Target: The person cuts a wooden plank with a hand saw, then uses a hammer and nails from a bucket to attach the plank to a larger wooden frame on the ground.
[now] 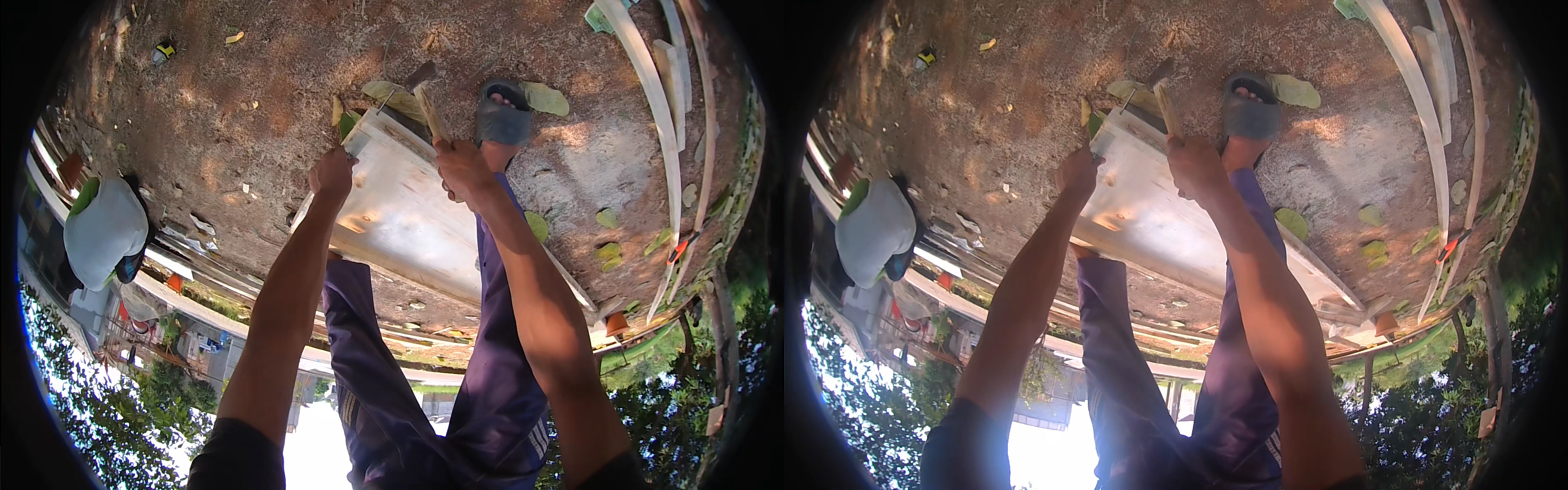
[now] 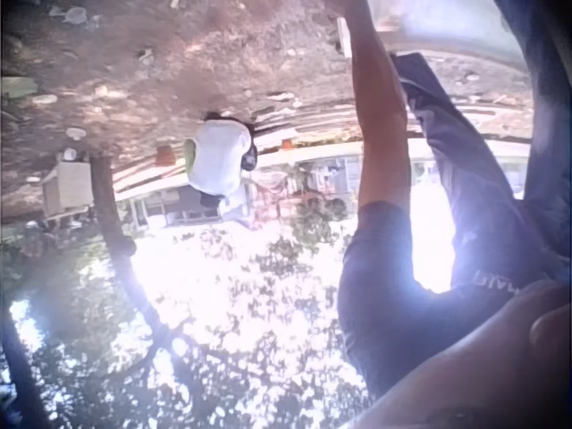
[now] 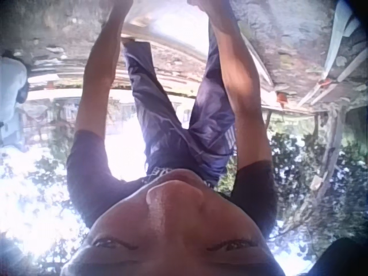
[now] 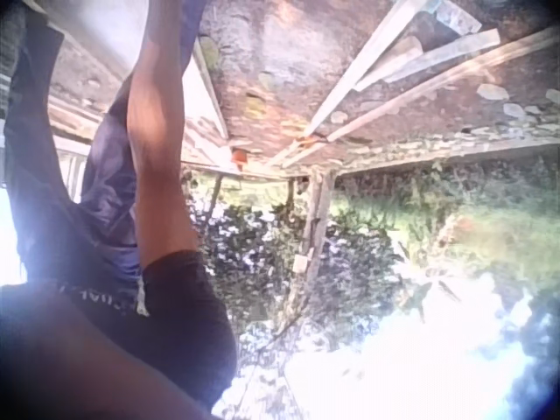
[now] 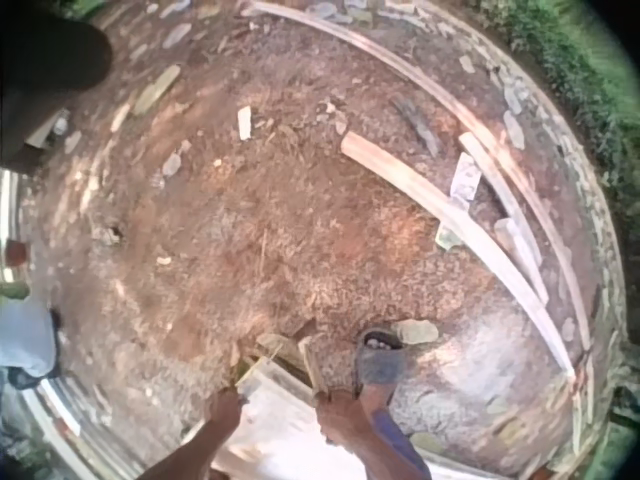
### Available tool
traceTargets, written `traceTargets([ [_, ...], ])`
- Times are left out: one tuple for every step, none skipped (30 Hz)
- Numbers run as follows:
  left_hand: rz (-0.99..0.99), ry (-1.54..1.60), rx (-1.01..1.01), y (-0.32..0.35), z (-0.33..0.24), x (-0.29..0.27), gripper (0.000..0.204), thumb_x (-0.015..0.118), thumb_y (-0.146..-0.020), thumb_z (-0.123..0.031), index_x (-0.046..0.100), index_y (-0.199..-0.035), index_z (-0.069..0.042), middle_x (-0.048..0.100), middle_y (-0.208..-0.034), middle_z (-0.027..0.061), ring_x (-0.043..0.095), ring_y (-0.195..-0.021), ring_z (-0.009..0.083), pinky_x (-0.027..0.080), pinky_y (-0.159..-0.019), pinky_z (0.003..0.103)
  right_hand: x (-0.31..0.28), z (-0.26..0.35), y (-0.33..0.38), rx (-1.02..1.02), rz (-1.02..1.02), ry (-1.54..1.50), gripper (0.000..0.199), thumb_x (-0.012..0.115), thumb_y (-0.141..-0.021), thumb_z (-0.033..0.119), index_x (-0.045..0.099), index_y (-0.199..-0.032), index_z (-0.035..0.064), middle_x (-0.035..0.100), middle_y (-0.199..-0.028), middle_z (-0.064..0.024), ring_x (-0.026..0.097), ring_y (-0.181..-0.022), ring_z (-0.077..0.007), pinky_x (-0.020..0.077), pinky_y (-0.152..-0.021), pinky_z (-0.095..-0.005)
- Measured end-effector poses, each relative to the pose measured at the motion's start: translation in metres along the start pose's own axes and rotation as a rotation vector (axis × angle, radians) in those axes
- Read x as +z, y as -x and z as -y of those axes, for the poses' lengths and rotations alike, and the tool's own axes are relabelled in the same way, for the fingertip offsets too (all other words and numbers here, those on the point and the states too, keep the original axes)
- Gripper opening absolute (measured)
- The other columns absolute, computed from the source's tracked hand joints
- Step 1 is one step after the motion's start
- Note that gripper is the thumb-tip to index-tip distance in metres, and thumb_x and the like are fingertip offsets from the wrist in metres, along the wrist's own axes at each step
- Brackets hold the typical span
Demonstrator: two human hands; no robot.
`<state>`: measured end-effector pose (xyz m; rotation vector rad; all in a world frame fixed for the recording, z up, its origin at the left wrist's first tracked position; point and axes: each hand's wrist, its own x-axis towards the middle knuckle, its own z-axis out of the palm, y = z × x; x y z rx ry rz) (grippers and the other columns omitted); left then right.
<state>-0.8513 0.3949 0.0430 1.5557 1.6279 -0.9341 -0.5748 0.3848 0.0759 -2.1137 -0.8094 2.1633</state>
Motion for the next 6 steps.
traceTargets([
  [-0.009,0.007,0.014,-0.002,0.006,0.004,0.031,0.069,-0.095,-0.038,0.068,-0.103,-0.008,0.074,-0.105,0.0146,0.072,-0.1,0.0338,0.055,-0.083,0.049,-0.012,-0.017,-0.003,-0.001,0.02,-0.063,0.036,0.054,-0.104,0.038,0.06,-0.111,0.0043,0.062,-0.088,-0.0131,0.064,-0.067,-0.0245,0.0542,-0.061,-0.0398],
  [0.01,-0.003,0.014,-0.001,0.001,0.0,0.032,0.069,-0.095,-0.039,0.068,-0.104,-0.008,0.074,-0.105,0.0147,0.072,-0.1,0.0339,0.055,-0.084,0.05,-0.037,-0.032,-0.005,-0.064,-0.11,-0.157,0.033,0.055,-0.104,0.039,0.058,-0.103,0.0064,0.059,-0.077,-0.0078,0.059,-0.056,-0.02,0.0486,-0.049,-0.0383],
  [0.02,-0.014,-0.006,-0.002,-0.001,-0.004,0.032,0.069,-0.095,-0.039,0.068,-0.105,-0.009,0.074,-0.106,0.0148,0.072,-0.101,0.0339,0.055,-0.084,0.051,-0.051,-0.023,-0.004,-0.045,-0.214,-0.296,0.032,0.056,-0.104,0.039,0.057,-0.1,0.0073,0.058,-0.072,-0.0054,0.056,-0.051,-0.0171,0.0463,-0.043,-0.0374],
  [0.036,-0.02,-0.018,0.0,-0.005,-0.006,0.032,0.069,-0.095,-0.039,0.068,-0.105,-0.009,0.074,-0.106,0.0149,0.072,-0.102,0.0339,0.055,-0.085,0.051,-0.069,-0.011,0.0,-0.041,-0.326,-0.432,0.032,0.057,-0.104,0.04,0.056,-0.097,0.0082,0.057,-0.068,-0.003,0.054,-0.046,-0.0142,0.044,-0.038,-0.0364],
  [0.044,-0.021,-0.051,0.006,0.004,-0.002,0.034,0.069,-0.095,-0.04,0.067,-0.109,-0.009,0.074,-0.106,0.0159,0.072,-0.102,0.0346,0.055,-0.086,0.051,-0.106,0.057,0.011,0.055,-0.394,-0.604,0.032,0.057,-0.103,0.04,0.056,-0.099,0.008,0.058,-0.07,-0.0034,0.054,-0.046,-0.0129,0.0449,-0.038,-0.0358],
  [0.044,-0.025,-0.025,0.002,-0.002,-0.007,0.035,0.068,-0.095,-0.041,0.066,-0.112,-0.01,0.074,-0.106,0.017,0.072,-0.102,0.0352,0.055,-0.087,0.05,-0.116,0.058,0.019,0.052,-0.422,-0.603,0.032,0.057,-0.103,0.04,0.056,-0.099,0.008,0.058,-0.07,-0.0034,0.054,-0.046,-0.0129,0.0449,-0.038,-0.0358],
])
